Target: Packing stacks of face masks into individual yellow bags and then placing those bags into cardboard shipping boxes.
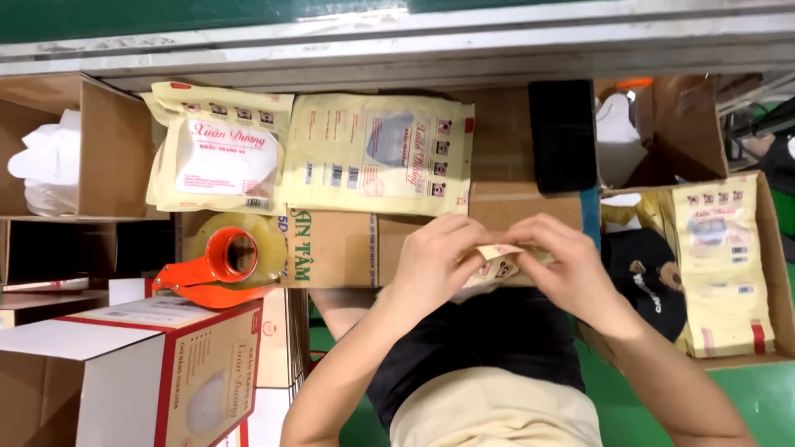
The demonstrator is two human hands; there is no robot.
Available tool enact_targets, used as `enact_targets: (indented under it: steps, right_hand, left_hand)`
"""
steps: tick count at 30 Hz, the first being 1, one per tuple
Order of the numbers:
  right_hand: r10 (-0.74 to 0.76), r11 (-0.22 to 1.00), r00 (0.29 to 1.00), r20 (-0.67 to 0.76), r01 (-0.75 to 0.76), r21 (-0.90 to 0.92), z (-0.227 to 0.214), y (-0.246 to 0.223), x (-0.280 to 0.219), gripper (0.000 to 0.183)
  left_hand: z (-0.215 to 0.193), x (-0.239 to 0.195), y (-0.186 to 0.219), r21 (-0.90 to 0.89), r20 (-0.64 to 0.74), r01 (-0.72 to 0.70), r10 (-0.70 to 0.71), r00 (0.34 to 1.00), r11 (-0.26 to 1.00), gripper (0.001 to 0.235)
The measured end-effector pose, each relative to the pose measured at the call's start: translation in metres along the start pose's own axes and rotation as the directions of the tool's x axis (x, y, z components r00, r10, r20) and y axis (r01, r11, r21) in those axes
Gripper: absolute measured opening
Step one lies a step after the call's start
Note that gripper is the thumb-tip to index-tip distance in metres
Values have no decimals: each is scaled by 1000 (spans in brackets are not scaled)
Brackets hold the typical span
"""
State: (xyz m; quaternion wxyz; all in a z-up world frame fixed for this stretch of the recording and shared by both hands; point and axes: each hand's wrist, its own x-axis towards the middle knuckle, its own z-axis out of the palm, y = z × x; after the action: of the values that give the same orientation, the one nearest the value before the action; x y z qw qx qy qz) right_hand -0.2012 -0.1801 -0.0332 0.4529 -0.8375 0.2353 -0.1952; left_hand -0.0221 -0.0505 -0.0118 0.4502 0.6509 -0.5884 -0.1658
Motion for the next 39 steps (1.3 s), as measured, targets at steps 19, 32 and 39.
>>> enact_targets:
  steps: [19,32,39]
  right_hand:
    - [30,999,991,133,-33,21,-10,52,22,15]
    - [-175,960,976,127,141,241,212,-57,157,62]
    - [-255,931,929,268,161,329,298,-27,187,77]
  left_hand:
    - [-32,-26,-23,-43,-197,147,-153,969,988,64]
    - [-239,-4,-211,329,-492,573,-382,782,750,85]
    - [-298,4,-270,195,-592,824,-606,531,532,122]
